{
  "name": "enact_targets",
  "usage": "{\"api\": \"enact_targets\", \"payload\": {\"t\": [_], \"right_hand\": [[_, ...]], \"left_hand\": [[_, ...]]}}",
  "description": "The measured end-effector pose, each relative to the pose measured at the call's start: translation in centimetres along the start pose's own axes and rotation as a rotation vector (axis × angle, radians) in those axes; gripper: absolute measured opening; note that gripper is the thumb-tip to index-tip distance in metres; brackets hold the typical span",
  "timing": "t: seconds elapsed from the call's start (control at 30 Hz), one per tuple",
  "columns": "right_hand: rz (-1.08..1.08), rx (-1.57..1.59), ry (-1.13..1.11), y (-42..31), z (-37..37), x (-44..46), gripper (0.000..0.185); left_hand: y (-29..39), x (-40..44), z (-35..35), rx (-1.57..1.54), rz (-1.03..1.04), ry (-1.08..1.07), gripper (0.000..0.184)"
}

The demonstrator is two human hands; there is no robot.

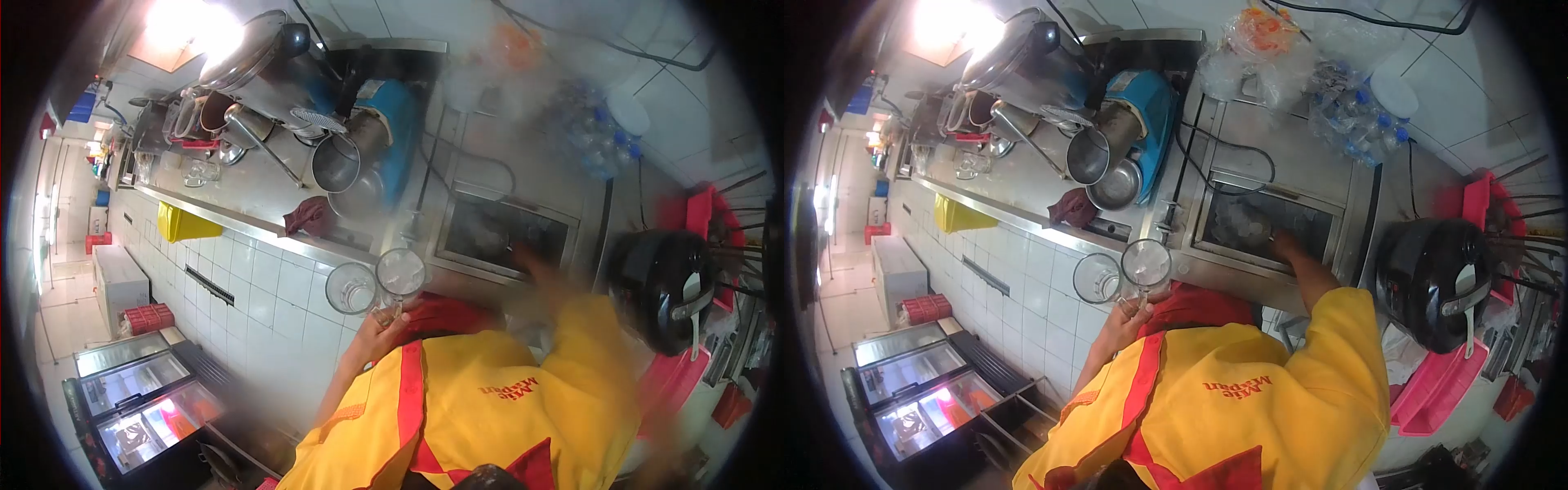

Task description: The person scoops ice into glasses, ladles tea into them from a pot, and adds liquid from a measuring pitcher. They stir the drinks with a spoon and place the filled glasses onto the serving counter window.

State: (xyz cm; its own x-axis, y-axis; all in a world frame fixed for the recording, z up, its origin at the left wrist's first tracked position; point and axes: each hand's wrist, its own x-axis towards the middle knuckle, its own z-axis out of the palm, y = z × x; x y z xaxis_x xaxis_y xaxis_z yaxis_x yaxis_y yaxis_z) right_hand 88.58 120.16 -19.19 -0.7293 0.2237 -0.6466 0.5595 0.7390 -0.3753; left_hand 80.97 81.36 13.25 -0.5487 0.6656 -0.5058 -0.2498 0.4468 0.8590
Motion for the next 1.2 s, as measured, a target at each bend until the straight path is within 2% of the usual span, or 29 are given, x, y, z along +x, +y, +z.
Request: {"api": "enact_targets", "payload": {"t": [0.07, 0.1, 0.13, 0.2, 0.33, 0.4, 0.47, 0.53, 0.6, 0.63, 0.7, 0.77, 0.8, 0.87, 0.97, 1.0, 1.07, 1.2], "right_hand": [[-0.184, 0.066, 0.153, 1.2, 1.0, -0.2, 0.029], [-0.367, 0.129, 0.288, 1.7, 1.5, -0.4, 0.029], [-0.367, 0.121, 0.282, 1.7, 1.9, 0.6, 0.029], [-0.132, 0.048, 0.053, 0.1, 2.0, 2.2, 0.037], [-0.139, -0.015, 0.095, -0.6, 0.6, 2.9, 0.039], [-0.109, 0.154, -0.015, 0.8, 0.2, 2.1, 0.034], [-0.111, 0.126, 0.007, -0.4, -2.5, -0.9, 0.036], [-0.109, 0.101, 0.035, -0.1, -3.2, -1.8, 0.038], [-0.322, 0.085, 0.0, 1.9, -2.5, -0.8, 0.037], [-0.316, 0.084, 0.008, 1.0, -4.0, -2.0, 0.037], [-0.281, 0.121, -0.143, -1.6, -8.4, -5.6, 0.035], [-0.297, 0.015, -0.163, -4.9, -13.9, -9.4, 0.035], [-0.319, -0.09, -0.192, -6.4, -16.7, -11.2, 0.035], [-0.423, -0.149, -0.125, -8.8, -21.8, -14.6, 0.036], [-0.38, -0.233, -0.111, -14.5, -28.4, -19.8, 0.036], [-0.389, -0.254, -0.092, -16.4, -30.0, -21.4, 0.036], [-0.395, -0.281, -0.066, -19.1, -31.6, -22.9, 0.035], [-0.485, -0.444, -0.155, -22.6, -32.8, -23.5, 0.033]], "left_hand": [[-0.4, 0.1, 0.1, 0.046, 0.076, 0.01, 0.038], [-0.2, 0.1, 0.0, 0.04, 0.077, 0.013, 0.038], [0.0, 0.0, -0.1, 0.031, 0.052, 0.003, 0.037], [0.0, -0.4, 0.3, 0.018, 0.019, -0.007, 0.037], [-0.4, -0.7, 0.0, 0.05, 0.034, 0.003, 0.037], [-0.4, -1.0, -0.2, 0.103, 0.054, 0.001, 0.037], [-0.1, -1.1, -0.3, 0.014, -0.015, -0.043, 0.036], [-0.6, -1.0, -0.6, 0.085, -0.028, -0.035, 0.035], [-0.4, -0.7, -1.0, 0.158, -0.035, -0.031, 0.034], [0.0, -0.5, -1.2, 0.221, 0.009, -0.026, 0.033], [-0.1, -0.2, -1.4, 0.284, 0.061, -0.026, 0.032], [-1.3, 0.5, -1.6, 0.294, 0.241, 0.011, 0.03], [-0.7, 0.6, -1.8, 0.291, 0.248, 0.009, 0.03], [1.2, 0.9, -2.5, 0.276, 0.036, -0.117, 0.029], [0.5, 1.9, -3.1, 0.27, 0.104, -0.186, 0.031], [0.6, 2.2, -3.2, 0.265, 0.111, -0.175, 0.031], [0.9, 2.9, -3.2, 0.402, 0.278, -0.271, 0.034], [1.5, 4.0, -2.6, 0.433, 0.23, -0.417, 0.034]]}}
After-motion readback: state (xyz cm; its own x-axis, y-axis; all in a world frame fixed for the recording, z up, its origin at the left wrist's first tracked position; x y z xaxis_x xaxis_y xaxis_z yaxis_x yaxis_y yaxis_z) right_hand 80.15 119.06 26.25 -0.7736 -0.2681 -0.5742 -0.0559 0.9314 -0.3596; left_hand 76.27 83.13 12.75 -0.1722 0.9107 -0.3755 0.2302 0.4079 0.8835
